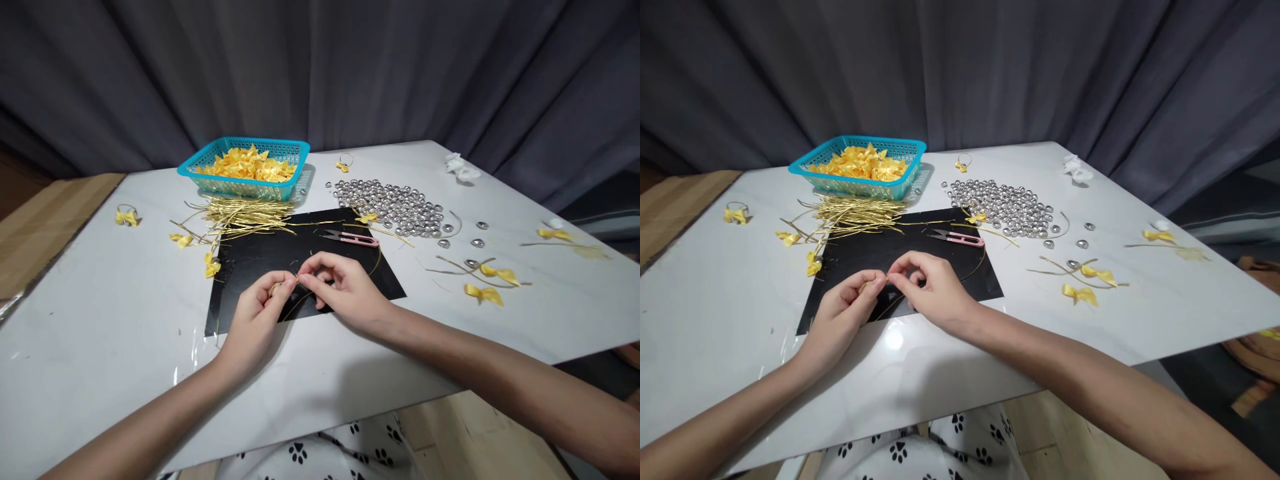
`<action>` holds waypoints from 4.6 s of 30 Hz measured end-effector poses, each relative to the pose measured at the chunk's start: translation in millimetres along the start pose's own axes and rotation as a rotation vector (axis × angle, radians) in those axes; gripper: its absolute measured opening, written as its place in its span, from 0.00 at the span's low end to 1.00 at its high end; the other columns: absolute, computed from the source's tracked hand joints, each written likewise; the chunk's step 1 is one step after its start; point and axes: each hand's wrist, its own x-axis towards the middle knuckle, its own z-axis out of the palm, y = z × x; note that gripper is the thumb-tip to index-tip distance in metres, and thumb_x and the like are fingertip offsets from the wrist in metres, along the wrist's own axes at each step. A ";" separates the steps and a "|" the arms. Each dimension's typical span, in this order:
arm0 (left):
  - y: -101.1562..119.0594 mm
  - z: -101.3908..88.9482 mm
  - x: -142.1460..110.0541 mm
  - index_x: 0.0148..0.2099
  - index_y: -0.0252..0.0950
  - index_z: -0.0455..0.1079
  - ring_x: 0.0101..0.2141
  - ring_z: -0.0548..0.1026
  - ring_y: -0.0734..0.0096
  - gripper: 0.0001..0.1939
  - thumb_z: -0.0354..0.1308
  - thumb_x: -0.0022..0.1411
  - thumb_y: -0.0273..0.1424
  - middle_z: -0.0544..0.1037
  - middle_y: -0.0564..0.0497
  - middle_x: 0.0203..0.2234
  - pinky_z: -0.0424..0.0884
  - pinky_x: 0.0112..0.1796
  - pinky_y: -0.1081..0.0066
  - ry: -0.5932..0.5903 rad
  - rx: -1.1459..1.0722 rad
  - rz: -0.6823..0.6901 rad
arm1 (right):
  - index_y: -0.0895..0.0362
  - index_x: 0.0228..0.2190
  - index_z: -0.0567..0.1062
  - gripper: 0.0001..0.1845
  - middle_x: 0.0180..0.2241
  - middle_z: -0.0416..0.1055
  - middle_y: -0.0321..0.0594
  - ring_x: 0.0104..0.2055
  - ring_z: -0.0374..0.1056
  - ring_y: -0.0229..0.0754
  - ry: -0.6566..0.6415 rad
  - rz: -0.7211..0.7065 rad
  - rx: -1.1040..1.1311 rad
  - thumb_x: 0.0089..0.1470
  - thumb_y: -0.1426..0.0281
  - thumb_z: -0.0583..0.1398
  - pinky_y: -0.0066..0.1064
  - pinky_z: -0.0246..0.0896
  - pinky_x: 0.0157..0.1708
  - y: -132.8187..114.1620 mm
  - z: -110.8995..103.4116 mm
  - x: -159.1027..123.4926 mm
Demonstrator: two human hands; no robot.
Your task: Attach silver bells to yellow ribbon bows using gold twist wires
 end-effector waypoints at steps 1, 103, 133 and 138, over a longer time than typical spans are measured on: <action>-0.3 -0.3 0.7 0.31 0.35 0.69 0.18 0.49 0.78 0.13 0.57 0.57 0.41 0.53 0.61 0.14 0.49 0.20 0.74 -0.013 -0.016 -0.007 | 0.60 0.31 0.69 0.07 0.22 0.63 0.31 0.18 0.60 0.28 -0.005 0.003 0.000 0.54 0.67 0.57 0.22 0.56 0.19 0.4 0.0 0.0; -6.0 -1.2 2.9 0.29 0.37 0.62 0.19 0.49 0.77 0.14 0.50 0.62 0.41 0.53 0.60 0.17 0.48 0.21 0.73 -0.102 0.085 0.005 | 0.58 0.28 0.61 0.06 0.24 0.55 0.30 0.22 0.50 0.30 -0.163 -0.158 -0.249 0.58 0.73 0.51 0.24 0.47 0.22 -9.4 -15.0 1.1; 1.2 -0.8 1.3 0.27 0.37 0.61 0.21 0.55 0.75 0.14 0.51 0.59 0.41 0.58 0.58 0.19 0.53 0.24 0.74 -0.136 0.129 0.026 | 0.55 0.32 0.56 0.04 0.34 0.68 0.33 0.14 0.48 0.26 -0.210 0.117 0.314 0.61 0.69 0.48 0.22 0.51 0.12 -4.3 -25.9 15.0; -1.0 -5.9 3.6 0.28 0.37 0.62 0.19 0.49 0.76 0.14 0.51 0.60 0.42 0.52 0.60 0.16 0.47 0.21 0.73 -0.139 0.103 0.009 | 0.57 0.31 0.60 0.04 0.28 0.67 0.30 0.12 0.42 0.23 -0.133 0.254 0.660 0.59 0.73 0.52 0.16 0.46 0.09 -14.0 -29.9 17.5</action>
